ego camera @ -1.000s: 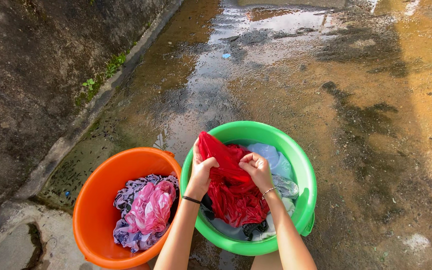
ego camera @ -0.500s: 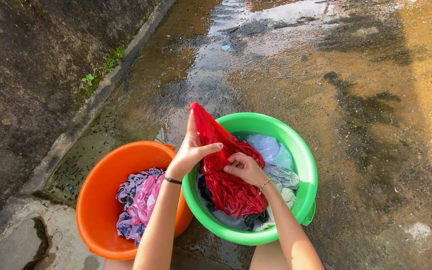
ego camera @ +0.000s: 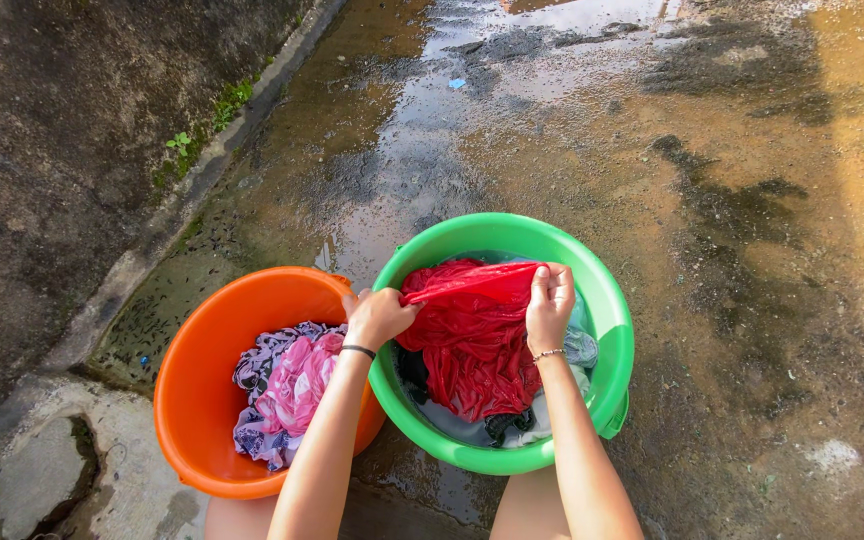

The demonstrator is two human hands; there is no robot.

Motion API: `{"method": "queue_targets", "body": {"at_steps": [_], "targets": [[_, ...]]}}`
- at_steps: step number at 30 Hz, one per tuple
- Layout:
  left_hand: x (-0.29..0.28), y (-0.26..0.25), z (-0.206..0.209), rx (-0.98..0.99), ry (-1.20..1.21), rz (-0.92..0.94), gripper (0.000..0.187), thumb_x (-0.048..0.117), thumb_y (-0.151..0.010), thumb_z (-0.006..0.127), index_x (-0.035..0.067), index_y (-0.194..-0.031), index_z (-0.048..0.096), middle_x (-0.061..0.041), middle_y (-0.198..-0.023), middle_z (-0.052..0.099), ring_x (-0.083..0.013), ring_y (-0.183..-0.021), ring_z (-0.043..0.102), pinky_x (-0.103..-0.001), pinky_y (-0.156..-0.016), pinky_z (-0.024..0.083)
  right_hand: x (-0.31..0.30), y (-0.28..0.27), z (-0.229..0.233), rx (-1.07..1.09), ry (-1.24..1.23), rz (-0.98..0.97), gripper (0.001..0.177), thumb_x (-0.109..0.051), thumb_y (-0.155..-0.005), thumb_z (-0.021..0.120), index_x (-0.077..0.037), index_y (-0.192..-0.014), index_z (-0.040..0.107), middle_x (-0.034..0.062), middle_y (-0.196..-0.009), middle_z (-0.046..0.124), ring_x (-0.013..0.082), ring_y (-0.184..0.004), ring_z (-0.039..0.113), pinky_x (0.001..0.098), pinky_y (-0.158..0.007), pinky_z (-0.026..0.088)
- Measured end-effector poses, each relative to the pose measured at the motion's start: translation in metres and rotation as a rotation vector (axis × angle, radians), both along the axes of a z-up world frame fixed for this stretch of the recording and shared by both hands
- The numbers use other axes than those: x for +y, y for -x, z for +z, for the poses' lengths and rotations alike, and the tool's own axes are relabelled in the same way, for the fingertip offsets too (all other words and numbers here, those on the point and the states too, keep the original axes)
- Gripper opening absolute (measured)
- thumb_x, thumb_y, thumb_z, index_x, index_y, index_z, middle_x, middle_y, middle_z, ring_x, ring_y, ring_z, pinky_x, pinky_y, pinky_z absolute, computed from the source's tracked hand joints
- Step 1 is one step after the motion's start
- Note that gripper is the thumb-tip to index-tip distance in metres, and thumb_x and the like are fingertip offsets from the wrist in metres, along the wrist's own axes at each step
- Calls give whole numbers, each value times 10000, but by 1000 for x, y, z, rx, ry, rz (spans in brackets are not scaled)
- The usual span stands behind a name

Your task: The person washes clothes by hand in a green basin, scrubbing individual items including a patterned garment and a red cloth before placing them into an orange basin.

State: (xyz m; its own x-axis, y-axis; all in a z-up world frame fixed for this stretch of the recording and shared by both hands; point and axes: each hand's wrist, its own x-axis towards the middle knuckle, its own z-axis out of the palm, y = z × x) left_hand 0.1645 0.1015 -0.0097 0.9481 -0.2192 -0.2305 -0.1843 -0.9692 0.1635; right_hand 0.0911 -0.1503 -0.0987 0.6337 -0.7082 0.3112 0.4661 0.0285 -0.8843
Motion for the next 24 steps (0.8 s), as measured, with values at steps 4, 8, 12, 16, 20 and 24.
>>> {"method": "queue_targets", "body": {"at_steps": [4,8,12,16,20,24], "targets": [[6,-2,-20,455,934,-30,327,303,-950,652,19,-1081,748,-88,-1006,774,-210,-969,695,-363,-874,538,-5,-5,-1,-66,7,-45,114,-123,-1110,541,-85,-1002,536,-95,-824,484,0,-723,408,195,-639,366],[-8,21,14,782,1621,55,349,130,-919,669,-6,-1238,636,-20,-1081,748,-157,-1001,688,-355,-903,553,-4,-5,3,97,68,-123,135,-159,-1087,587,-61,-995,569,-71,-796,518,19,-700,422,216,-614,374],[-22,36,53,492,1370,-129,619,98,-823,750,19,-1398,537,-25,-1248,706,-174,-1159,660,-333,-994,526,4,-5,7,226,329,-299,275,-121,-887,760,0,-1045,569,-1,-897,519,76,-719,493,258,-628,477],[-31,45,69,-24,676,-256,740,165,-766,733,5,-1441,474,-277,-1126,699,-388,-1115,673,-431,-934,545,17,14,-4,23,96,259,167,-133,-1089,626,10,-1005,637,113,-994,634,178,-878,601,330,-807,527],[-63,71,68,-196,913,-486,635,148,-730,711,-35,-1327,591,-295,-1174,696,-412,-1123,682,-455,-945,537,54,29,-17,210,-395,936,212,-167,-1091,576,21,-1056,670,140,-1023,705,205,-916,685,341,-860,585],[-78,120,68,11,656,-416,507,157,-854,570,96,-1343,687,-268,-1039,735,-404,-1001,720,-457,-930,554,55,15,-17,299,-562,859,204,-159,-1078,575,20,-1059,672,141,-1024,708,205,-918,686,342,-861,585]]}}
